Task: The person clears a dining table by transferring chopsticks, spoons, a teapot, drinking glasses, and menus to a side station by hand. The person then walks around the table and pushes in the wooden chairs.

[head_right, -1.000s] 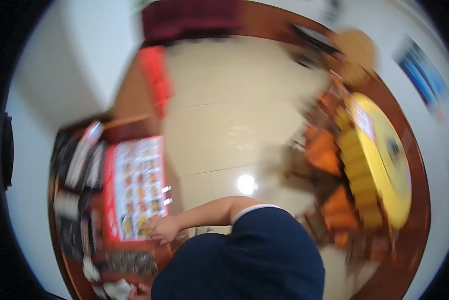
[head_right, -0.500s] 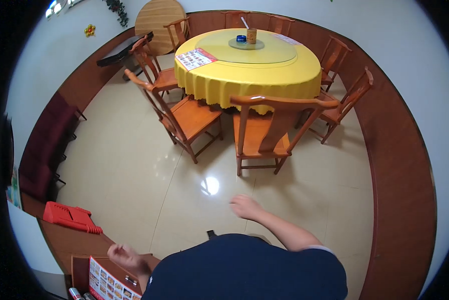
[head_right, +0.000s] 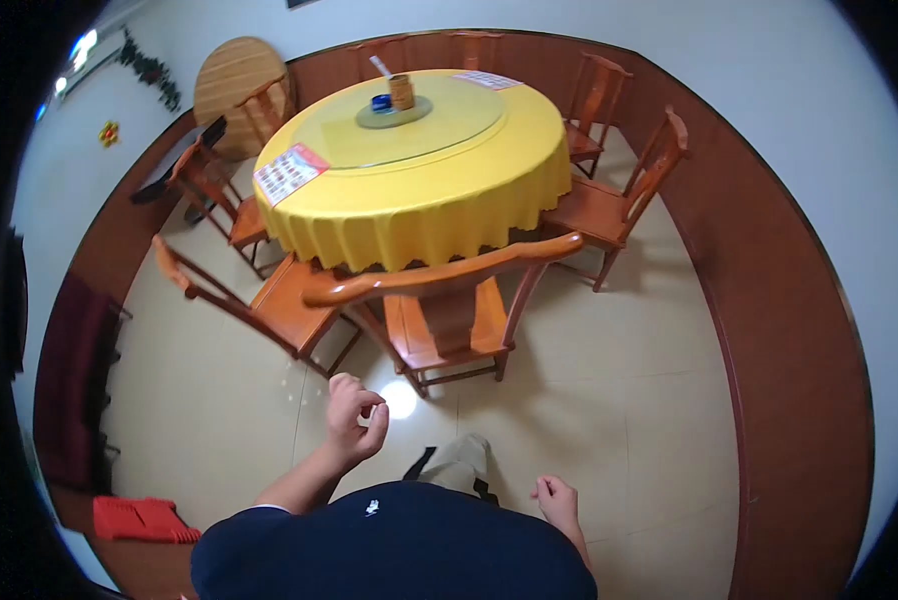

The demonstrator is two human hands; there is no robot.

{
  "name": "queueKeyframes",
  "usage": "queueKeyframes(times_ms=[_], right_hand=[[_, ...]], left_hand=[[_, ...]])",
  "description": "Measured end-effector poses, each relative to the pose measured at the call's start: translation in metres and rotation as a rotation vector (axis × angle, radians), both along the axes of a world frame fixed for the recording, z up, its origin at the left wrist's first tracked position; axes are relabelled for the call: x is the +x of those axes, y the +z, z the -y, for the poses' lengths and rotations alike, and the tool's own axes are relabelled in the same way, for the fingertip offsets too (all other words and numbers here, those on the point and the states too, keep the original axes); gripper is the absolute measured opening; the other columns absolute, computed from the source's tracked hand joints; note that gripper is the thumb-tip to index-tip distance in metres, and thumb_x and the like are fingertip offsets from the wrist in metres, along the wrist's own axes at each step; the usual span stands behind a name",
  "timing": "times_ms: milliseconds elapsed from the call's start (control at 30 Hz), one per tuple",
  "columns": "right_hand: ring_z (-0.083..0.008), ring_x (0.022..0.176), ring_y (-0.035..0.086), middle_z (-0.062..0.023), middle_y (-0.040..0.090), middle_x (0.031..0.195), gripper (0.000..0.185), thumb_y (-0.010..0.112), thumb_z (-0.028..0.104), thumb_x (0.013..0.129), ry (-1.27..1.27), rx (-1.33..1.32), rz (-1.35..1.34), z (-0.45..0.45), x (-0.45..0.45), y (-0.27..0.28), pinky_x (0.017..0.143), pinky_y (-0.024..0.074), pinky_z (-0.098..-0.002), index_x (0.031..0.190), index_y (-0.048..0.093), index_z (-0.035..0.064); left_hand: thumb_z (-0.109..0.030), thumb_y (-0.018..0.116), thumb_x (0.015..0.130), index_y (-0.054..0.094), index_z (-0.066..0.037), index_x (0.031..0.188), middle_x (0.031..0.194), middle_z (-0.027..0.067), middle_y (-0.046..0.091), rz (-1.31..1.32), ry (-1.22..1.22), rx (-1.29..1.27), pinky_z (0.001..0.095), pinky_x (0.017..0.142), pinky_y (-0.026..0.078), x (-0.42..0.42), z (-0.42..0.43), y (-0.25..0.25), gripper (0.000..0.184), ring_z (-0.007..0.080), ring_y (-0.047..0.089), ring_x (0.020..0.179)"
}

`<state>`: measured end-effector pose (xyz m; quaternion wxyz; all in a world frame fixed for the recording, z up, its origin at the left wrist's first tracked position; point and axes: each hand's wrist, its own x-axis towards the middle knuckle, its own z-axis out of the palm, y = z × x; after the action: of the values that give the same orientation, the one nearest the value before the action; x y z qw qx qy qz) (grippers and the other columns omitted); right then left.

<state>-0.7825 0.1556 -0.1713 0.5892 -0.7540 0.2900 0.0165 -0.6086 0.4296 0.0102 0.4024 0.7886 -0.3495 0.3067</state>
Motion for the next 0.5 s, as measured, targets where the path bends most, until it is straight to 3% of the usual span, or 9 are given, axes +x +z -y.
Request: queueKeyframes(times_ms=[133, 200, 300, 333, 367, 433, 500], right_hand=[[-0.0127, 0.061, 0.057, -0.0122, 0.059, 0.067, 0.021, 0.053, 0.019, 0.078, -0.149, -0.2, -0.072, 0.03, 0.029, -0.012, 0.057, 0.0437, -0.0273, 0.079, 0.058, -0.0011], [-0.0171, 0.059, 0.056, -0.0164, 0.057, 0.066, 0.022, 0.05, 0.02, 0.08, -0.134, -0.315, -0.108, 0.061, 0.043, -0.026, 0.056, 0.043, -0.0295, 0.08, 0.056, -0.001], [-0.0303, 0.057, 0.052, -0.0207, 0.051, 0.066, 0.023, 0.047, 0.022, 0.081, -0.155, -0.463, -0.06, 0.118, 0.089, -0.013, 0.055, 0.0416, -0.0341, 0.078, 0.052, -0.0002], [-0.0243, 0.054, 0.052, -0.018, 0.051, 0.063, 0.02, 0.047, 0.02, 0.08, -0.222, -0.407, -0.045, 0.127, 0.099, -0.003, 0.053, 0.041, -0.033, 0.078, 0.052, -0.0002], [-0.0243, 0.054, 0.052, -0.018, 0.051, 0.063, 0.02, 0.047, 0.02, 0.08, -0.244, -0.408, -0.07, 0.143, 0.103, -0.006, 0.053, 0.041, -0.033, 0.078, 0.052, -0.0002], [-0.017, 0.052, 0.049, -0.011, 0.05, 0.057, 0.014, 0.047, 0.013, 0.08, -0.352, -0.394, 0.07, 0.181, 0.114, -0.026, 0.051, 0.0402, -0.0294, 0.078, 0.052, 0.0005], [-0.0137, 0.052, 0.048, -0.0073, 0.049, 0.057, 0.011, 0.046, 0.01, 0.079, -0.43, -0.32, 0.045, 0.229, 0.118, -0.059, 0.05, 0.0395, -0.0272, 0.077, 0.053, 0.0009]], left_hand=[[0.0, 0.056, 0.062, 0.049, -0.005, 0.062, 0.045, 0.0029, 0.039, 0.103, -0.292, -0.016, 0.0306, 0.051, 0.035, 0.089, 0.055, 0.002, 0.008, 0.0189, 0.041, 0.044], [-0.001, 0.054, 0.068, 0.048, -0.004, 0.067, 0.053, 0.0062, 0.043, 0.032, -0.327, -0.026, 0.0308, 0.049, 0.035, 0.123, 0.077, 0.005, 0.007, 0.0212, 0.042, 0.048], [-0.005, 0.049, 0.076, 0.046, -0.003, 0.072, 0.061, 0.0098, 0.045, -0.09, -0.305, 0.035, 0.0316, 0.049, 0.036, 0.187, 0.117, 0.008, 0.006, 0.0241, 0.044, 0.053], [-0.006, 0.047, 0.078, 0.045, -0.003, 0.073, 0.061, 0.01, 0.045, -0.131, -0.313, 0.003, 0.0308, 0.049, 0.036, 0.196, 0.126, 0.007, 0.006, 0.0234, 0.044, 0.053], [-0.007, 0.045, 0.081, 0.045, -0.003, 0.075, 0.061, 0.0101, 0.044, -0.161, -0.319, -0.036, 0.03, 0.049, 0.036, 0.208, 0.137, 0.007, 0.007, 0.0228, 0.044, 0.053], [-0.01, 0.043, 0.083, 0.044, -0.002, 0.077, 0.061, 0.0098, 0.044, -0.246, -0.292, -0.021, 0.0282, 0.05, 0.035, 0.225, 0.156, 0.004, 0.009, 0.0204, 0.044, 0.053], [-0.011, 0.039, 0.085, 0.044, -0.002, 0.077, 0.062, 0.0096, 0.046, -0.282, -0.207, -0.024, 0.0263, 0.05, 0.035, 0.238, 0.183, 0.002, 0.012, 0.0174, 0.043, 0.054]])
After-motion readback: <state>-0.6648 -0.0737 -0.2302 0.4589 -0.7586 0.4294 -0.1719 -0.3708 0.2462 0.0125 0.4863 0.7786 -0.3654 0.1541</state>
